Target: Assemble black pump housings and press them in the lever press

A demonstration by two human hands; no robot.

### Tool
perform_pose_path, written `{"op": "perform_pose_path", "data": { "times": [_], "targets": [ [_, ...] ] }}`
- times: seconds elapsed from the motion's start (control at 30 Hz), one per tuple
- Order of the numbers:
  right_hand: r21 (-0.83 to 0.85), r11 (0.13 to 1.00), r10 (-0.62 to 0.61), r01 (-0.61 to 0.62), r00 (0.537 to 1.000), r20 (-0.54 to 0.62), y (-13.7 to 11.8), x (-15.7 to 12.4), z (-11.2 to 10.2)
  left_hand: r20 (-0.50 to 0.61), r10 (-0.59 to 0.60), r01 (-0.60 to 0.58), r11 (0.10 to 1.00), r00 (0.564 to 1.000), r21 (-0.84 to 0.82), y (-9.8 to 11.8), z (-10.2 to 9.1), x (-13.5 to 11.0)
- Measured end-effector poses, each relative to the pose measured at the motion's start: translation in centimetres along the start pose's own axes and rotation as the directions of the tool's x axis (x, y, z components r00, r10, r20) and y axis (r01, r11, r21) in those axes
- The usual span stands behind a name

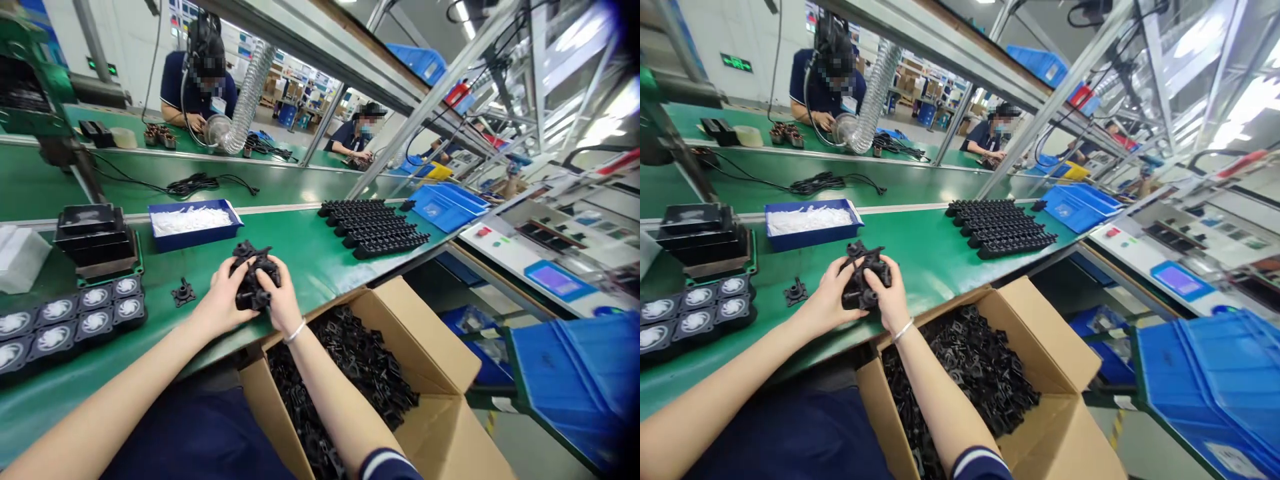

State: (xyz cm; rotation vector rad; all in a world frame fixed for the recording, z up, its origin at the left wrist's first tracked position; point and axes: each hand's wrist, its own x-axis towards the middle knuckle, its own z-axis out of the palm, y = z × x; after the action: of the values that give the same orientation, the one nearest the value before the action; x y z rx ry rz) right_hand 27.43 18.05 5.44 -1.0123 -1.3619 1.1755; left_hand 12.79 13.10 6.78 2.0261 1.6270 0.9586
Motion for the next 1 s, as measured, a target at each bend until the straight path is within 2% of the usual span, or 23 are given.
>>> {"op": "perform_pose_path", "data": {
  "times": [0.07, 0.17, 0.27, 0.33, 0.43, 0.53, 0.6, 0.67, 0.77, 0.9, 1.0],
  "targets": [
    [-0.058, 0.997, -0.039, 0.042, 0.998, 0.052, 1.1, 1.2, 2.5, -0.082, -0.060, 0.065, 0.995, 0.995, 0.069, -2.4, -0.3, -1.0],
    [-0.168, 0.978, -0.104, 0.122, 0.988, 0.113, 2.2, 2.6, 4.4, -0.158, -0.063, 0.091, 0.980, 0.985, 0.177, -4.4, -0.2, -2.0],
    [-0.274, 0.940, -0.161, 0.203, 0.973, 0.168, 2.8, 4.0, 4.9, -0.229, -0.040, 0.111, 0.945, 0.973, 0.308, -4.6, 0.1, -2.9],
    [-0.336, 0.910, -0.180, 0.241, 0.962, 0.203, 3.2, 4.7, 5.0, -0.286, -0.050, 0.166, 0.903, 0.957, 0.397, -4.3, 0.3, -3.7],
    [-0.410, 0.871, -0.154, 0.270, 0.943, 0.294, 3.4, 5.7, 5.0, -0.355, -0.122, 0.291, 0.831, 0.927, 0.474, -3.8, 0.3, -4.9],
    [-0.446, 0.842, -0.104, 0.304, 0.902, 0.419, 2.9, 6.4, 4.9, -0.356, -0.222, 0.379, 0.797, 0.908, 0.469, -3.7, 0.2, -5.2],
    [-0.506, 0.802, -0.065, 0.317, 0.889, 0.454, 2.2, 6.7, 4.6, -0.324, -0.285, 0.410, 0.799, 0.902, 0.440, -3.8, 0.1, -4.7],
    [-0.585, 0.745, -0.049, 0.321, 0.901, 0.431, 1.6, 6.7, 4.1, -0.298, -0.326, 0.428, 0.807, 0.897, 0.406, -4.0, 0.1, -3.8],
    [-0.630, 0.699, -0.104, 0.338, 0.920, 0.378, 1.6, 5.6, 2.5, -0.296, -0.350, 0.444, 0.820, 0.889, 0.361, -4.4, 0.2, -2.2],
    [-0.618, 0.709, -0.087, 0.341, 0.911, 0.403, 3.3, 2.9, -0.7, -0.264, -0.317, 0.394, 0.858, 0.911, 0.329, -5.0, 0.6, -0.3],
    [-0.621, 0.686, -0.046, 0.379, 0.875, 0.483, 4.2, 0.9, -2.7, -0.227, -0.273, 0.336, 0.886, 0.935, 0.319, -5.0, 1.1, 0.4]
  ]
}}
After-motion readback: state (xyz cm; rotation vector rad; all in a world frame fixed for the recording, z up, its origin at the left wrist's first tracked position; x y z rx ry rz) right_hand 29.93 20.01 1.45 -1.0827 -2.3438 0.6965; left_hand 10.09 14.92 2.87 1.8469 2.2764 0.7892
